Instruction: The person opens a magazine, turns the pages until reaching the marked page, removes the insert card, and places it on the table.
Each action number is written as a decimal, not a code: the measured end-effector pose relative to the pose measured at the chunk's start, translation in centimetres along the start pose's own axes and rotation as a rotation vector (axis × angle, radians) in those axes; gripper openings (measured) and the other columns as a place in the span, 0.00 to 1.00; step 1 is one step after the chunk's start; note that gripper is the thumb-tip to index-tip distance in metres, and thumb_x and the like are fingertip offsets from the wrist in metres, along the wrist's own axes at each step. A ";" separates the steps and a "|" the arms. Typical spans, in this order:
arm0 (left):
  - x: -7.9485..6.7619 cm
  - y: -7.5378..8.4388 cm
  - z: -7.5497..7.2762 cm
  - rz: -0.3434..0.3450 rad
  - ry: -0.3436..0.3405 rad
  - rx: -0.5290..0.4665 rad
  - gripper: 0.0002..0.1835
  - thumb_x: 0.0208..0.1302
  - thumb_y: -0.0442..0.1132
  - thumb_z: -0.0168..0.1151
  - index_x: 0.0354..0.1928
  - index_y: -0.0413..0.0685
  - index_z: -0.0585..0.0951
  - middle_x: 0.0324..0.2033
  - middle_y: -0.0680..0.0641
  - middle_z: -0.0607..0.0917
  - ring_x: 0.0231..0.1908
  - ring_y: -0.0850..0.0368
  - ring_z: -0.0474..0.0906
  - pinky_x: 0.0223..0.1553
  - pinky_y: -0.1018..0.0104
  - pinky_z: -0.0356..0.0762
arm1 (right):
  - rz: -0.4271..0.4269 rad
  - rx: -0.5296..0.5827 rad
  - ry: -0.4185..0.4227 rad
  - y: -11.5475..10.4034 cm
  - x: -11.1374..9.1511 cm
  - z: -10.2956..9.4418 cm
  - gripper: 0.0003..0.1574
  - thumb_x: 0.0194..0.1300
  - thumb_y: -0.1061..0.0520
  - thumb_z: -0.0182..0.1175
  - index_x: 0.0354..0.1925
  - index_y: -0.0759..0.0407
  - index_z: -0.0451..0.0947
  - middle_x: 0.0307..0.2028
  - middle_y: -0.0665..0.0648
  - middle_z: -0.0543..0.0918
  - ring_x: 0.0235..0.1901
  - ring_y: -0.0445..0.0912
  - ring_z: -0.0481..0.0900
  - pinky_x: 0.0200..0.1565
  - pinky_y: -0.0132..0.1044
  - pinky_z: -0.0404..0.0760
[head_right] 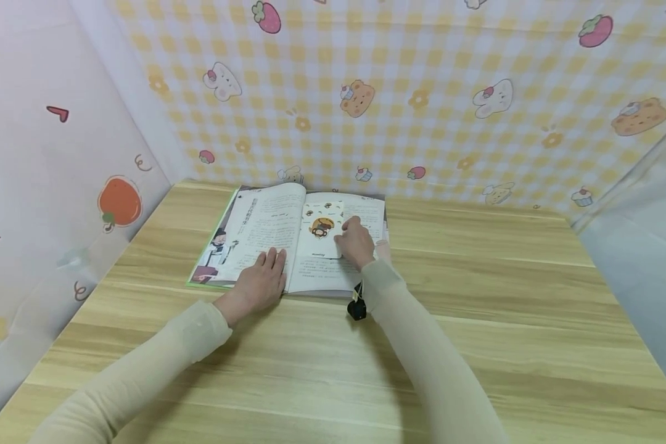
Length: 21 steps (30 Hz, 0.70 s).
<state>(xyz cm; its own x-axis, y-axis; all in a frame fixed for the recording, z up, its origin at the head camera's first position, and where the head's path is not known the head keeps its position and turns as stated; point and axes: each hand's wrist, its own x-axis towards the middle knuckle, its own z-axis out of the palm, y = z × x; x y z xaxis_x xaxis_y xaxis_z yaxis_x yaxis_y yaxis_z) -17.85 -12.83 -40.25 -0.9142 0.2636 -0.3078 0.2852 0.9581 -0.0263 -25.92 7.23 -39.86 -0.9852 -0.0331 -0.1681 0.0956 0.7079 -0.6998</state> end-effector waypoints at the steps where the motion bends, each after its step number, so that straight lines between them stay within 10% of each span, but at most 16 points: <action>1: 0.0 0.0 0.0 0.000 0.002 -0.003 0.31 0.74 0.46 0.32 0.72 0.35 0.48 0.71 0.33 0.51 0.70 0.37 0.50 0.63 0.49 0.64 | -0.004 0.021 0.009 0.1 -0.1 -0.1 0.17 0.66 0.56 0.57 0.49 0.61 0.66 0.42 0.60 0.78 0.39 0.51 0.75 0.41 0.41 0.72; 21: -0.3 0.3 0.1 -0.007 0.019 -0.059 0.31 0.74 0.46 0.33 0.72 0.34 0.49 0.71 0.32 0.51 0.69 0.35 0.50 0.63 0.46 0.63 | -0.060 0.348 0.057 3.1 -1.7 -4.8 0.12 0.65 0.62 0.56 0.47 0.64 0.68 0.27 0.54 0.71 0.24 0.42 0.71 0.30 0.34 0.77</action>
<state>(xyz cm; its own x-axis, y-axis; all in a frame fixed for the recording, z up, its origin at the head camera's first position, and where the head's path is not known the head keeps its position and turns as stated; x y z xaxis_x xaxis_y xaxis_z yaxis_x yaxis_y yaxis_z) -17.45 -12.60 -40.26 -0.9217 0.2580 -0.2897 0.2615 0.9648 0.0274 -24.65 12.87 -38.39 -0.9960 -0.0210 -0.0869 0.0699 0.4226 -0.9036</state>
